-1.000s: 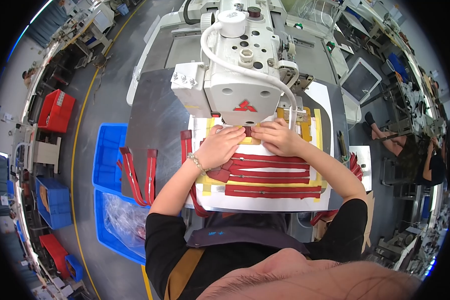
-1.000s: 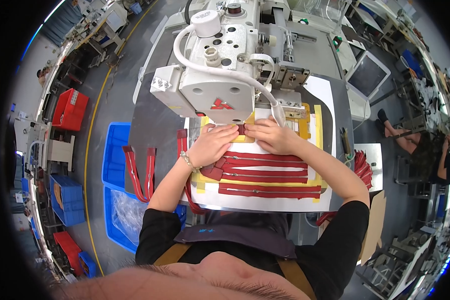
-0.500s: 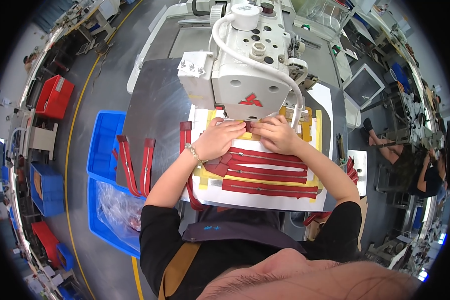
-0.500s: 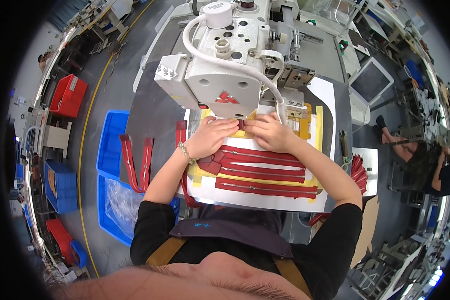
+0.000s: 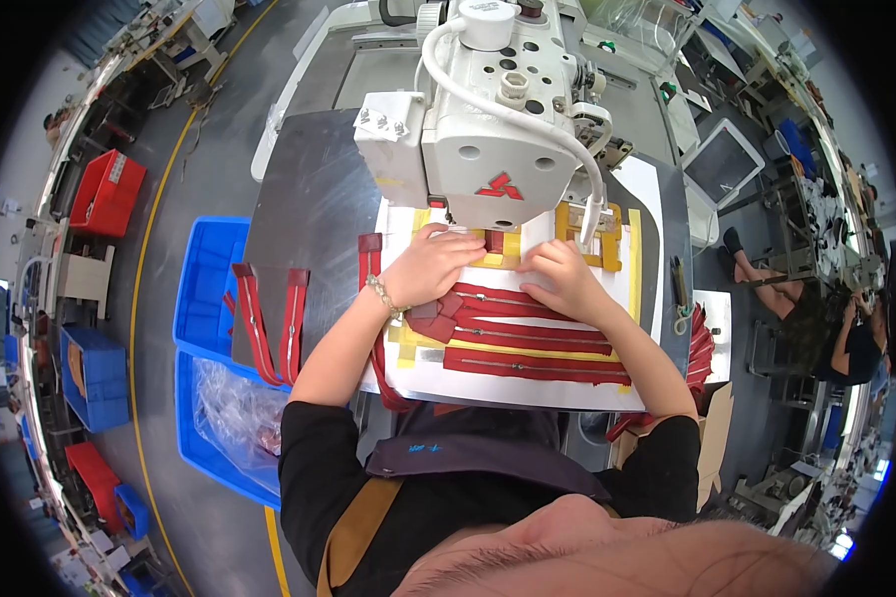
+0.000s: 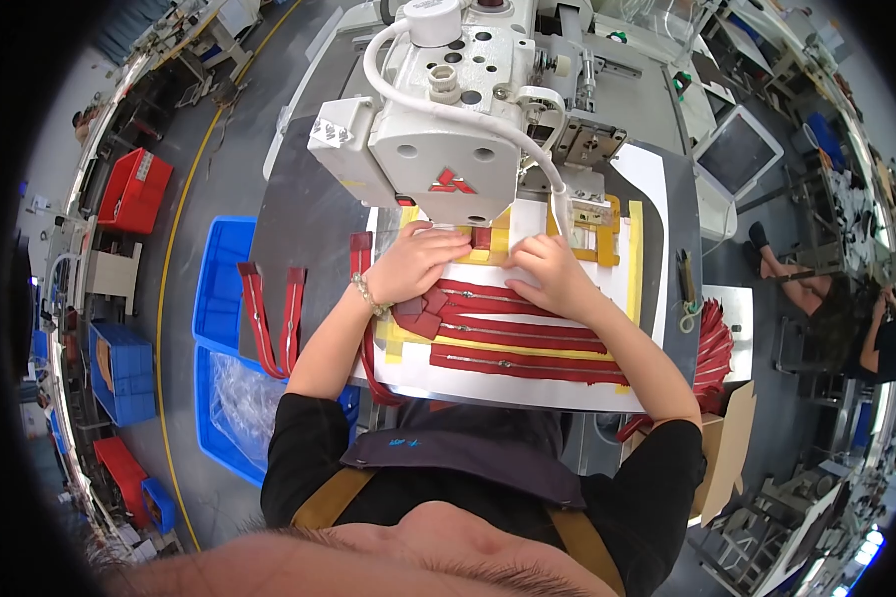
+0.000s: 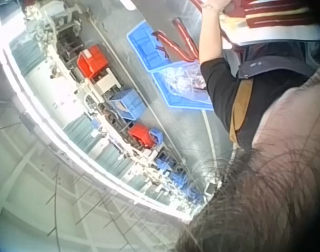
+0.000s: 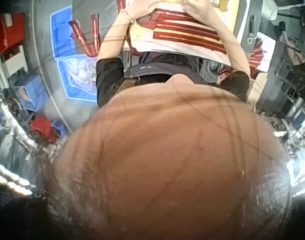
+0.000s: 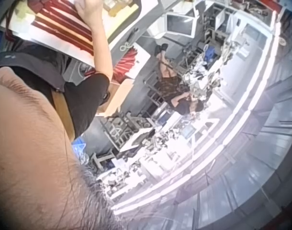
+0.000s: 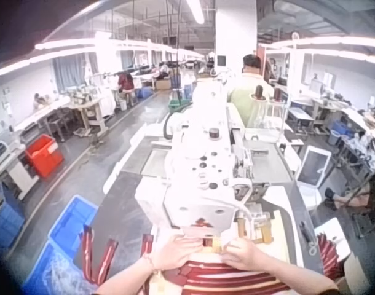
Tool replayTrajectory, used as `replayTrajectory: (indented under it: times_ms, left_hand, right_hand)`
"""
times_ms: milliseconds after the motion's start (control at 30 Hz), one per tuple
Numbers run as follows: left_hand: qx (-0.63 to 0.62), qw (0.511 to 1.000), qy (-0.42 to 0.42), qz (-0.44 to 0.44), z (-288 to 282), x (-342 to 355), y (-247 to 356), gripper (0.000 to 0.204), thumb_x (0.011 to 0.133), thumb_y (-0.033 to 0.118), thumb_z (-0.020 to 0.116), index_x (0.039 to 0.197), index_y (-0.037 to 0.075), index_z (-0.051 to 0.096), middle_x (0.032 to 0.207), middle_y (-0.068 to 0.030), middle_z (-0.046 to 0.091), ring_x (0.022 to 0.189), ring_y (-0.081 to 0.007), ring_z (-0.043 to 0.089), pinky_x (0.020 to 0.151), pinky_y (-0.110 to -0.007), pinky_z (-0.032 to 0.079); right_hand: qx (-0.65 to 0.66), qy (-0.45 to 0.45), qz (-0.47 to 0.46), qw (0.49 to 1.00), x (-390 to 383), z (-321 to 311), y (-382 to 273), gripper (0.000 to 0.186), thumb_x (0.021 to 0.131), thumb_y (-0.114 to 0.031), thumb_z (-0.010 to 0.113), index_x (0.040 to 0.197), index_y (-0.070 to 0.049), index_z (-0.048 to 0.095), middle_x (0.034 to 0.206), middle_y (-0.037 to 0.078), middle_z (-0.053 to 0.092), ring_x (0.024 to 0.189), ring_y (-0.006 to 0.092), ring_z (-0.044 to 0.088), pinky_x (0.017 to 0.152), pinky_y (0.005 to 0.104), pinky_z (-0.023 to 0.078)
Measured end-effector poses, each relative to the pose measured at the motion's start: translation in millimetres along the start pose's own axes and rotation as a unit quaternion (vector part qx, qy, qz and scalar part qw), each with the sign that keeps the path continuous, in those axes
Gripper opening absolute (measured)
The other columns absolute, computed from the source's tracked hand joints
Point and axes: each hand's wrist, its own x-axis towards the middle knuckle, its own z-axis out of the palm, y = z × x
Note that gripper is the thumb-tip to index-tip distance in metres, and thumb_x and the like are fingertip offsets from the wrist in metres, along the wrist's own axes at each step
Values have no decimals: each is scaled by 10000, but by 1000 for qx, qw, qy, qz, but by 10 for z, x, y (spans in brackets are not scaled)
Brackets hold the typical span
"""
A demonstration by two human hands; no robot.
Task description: Sewing red leather strips and zipper components using an industrial sewing machine.
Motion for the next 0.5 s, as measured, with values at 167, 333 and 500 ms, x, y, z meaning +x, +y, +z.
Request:
replayTrajectory:
  times_ms: [167, 333, 500]
  left_hand:
    - [-33, 998, -50, -3, -156, 29, 167, 266, 784, 209, 683, 1029, 120, 634, 954, 0, 632, 956, -172, 575, 875, -353, 360]
    - [-40, 994, -96, -43, -96, 20, 211, 222, 757, 265, 722, 892, 135, 604, 839, 12, 563, 875, -176, 550, 827, -332, 336]
    - [-26, 996, -87, -14, -26, -5, 221, 221, 767, 244, 713, 918, 138, 591, 879, 18, 561, 898, -180, 533, 847, -339, 319]
  right_hand:
    - [11, -59, 54, 997, -157, -47, -82, 189, 763, -166, 725, 901, -99, 613, 873, 37, 589, 841, 207, 577, 787, 334, 389]
    - [67, -80, 115, 988, -189, -10, -84, 218, 758, -171, 735, 914, -87, 608, 865, 54, 582, 832, 214, 570, 753, 327, 411]
    - [76, -67, 113, 988, -150, 10, -102, 232, 753, -166, 743, 919, -80, 606, 863, 65, 578, 796, 221, 555, 722, 324, 427]
